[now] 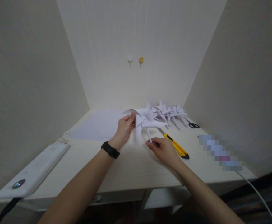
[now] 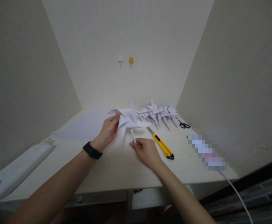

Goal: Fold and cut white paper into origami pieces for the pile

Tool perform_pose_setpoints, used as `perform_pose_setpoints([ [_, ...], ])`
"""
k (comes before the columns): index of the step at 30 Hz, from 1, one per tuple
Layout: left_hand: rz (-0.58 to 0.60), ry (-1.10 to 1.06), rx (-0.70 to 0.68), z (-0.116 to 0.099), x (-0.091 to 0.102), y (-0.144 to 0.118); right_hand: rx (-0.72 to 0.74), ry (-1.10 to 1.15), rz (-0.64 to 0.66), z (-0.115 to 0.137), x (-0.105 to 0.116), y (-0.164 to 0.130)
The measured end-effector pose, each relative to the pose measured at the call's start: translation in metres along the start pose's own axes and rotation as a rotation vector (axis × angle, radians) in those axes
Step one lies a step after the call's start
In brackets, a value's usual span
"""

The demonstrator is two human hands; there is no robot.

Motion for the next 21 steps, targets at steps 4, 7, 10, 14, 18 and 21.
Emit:
perform_pose_setpoints([
  [4,0.008,0.106,0.035,-0.010,0.003,-0.002,0.042,-0.019,0.086,0.000,-0.006,-0.006],
  [7,0.058,0.054,0.055,-0.009,0.002,0.001,0.026,0.007,0.060,-0.008,0.000,-0.003],
  [10,0.079,-0.030,0.073,-0.002,0.004,0.007,-0.075,0.049,-0.134,-0.033,0.026,0.011],
  [14,0.037,-0.002,0.187,0.013,0.007,0.008,-0.238,-0.203,-0.372,-0.076,0.075,0.037],
  [18,0.070,0.054,0.260,0.019,0.004,0.004,-0.365,-0.471,-0.452,-0.115,0.114,0.057],
  [21,0.113,0.065,0.284,0.021,0.001,0.002,-0.443,-0.559,-0.430,-0.138,0.122,0.063],
])
Point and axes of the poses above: each hand's wrist, its own y-axis towards the middle knuckle, its own x-axis out of the back of the hand, z = x × y, the point moved 8 cm from there along y, towards the middle knuckle, and after that the axes turned 2 degrees about -y, right-handed, at the moved point
